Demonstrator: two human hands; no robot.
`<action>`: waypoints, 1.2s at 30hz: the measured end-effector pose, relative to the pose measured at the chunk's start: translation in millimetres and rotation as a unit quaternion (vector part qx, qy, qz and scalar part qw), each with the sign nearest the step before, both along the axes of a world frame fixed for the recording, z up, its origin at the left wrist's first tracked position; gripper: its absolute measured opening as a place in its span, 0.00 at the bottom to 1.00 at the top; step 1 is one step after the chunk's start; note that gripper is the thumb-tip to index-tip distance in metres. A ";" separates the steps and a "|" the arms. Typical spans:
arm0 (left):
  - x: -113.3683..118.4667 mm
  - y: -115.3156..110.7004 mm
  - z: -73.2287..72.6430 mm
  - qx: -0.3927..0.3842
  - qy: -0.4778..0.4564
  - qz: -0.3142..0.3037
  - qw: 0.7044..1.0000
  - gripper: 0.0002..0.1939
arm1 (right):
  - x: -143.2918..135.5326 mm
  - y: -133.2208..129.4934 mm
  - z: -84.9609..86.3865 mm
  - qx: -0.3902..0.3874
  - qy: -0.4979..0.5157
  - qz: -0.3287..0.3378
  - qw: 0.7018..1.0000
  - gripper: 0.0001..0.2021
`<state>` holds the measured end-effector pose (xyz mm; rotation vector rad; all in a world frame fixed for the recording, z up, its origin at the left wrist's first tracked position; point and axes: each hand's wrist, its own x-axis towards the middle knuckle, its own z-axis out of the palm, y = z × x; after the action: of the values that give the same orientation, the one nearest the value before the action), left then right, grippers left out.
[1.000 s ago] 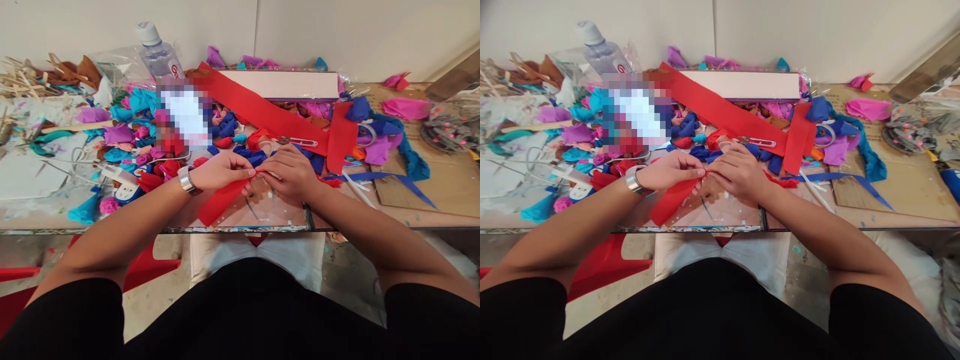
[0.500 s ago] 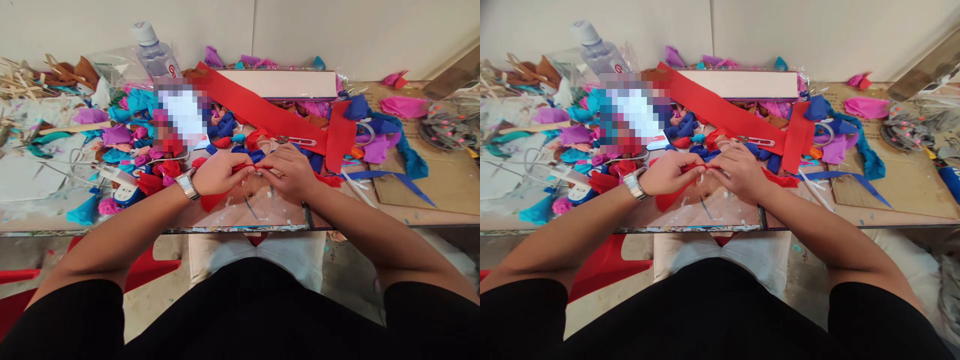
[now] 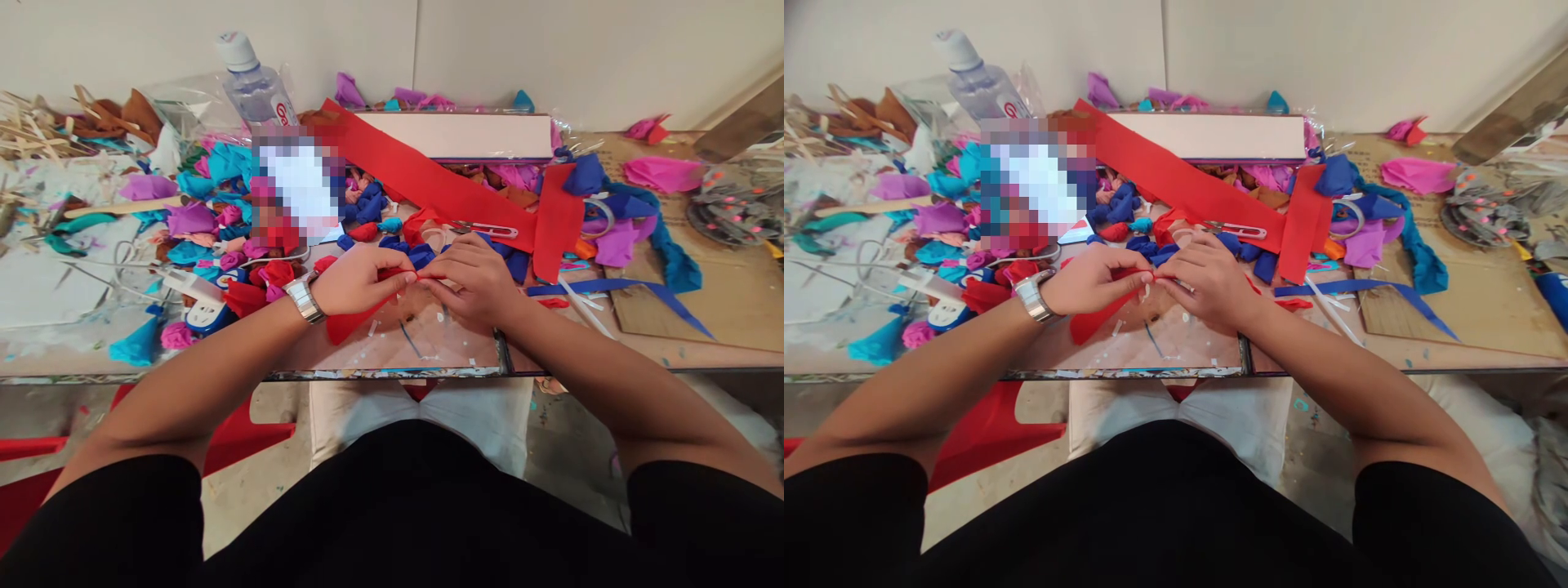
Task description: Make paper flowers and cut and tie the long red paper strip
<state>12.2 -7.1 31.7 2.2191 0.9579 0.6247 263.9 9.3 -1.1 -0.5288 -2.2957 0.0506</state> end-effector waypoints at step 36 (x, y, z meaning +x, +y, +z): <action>1.1 -3.6 -19.7 0.212 0.107 0.069 0.969 0.16 | -7.2 -2.8 -0.3 -0.111 0.003 -0.033 0.993 0.04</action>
<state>13.3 -10.7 12.0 2.6552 1.1856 0.7162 256.6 6.4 -1.4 -0.7160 -2.2777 0.2781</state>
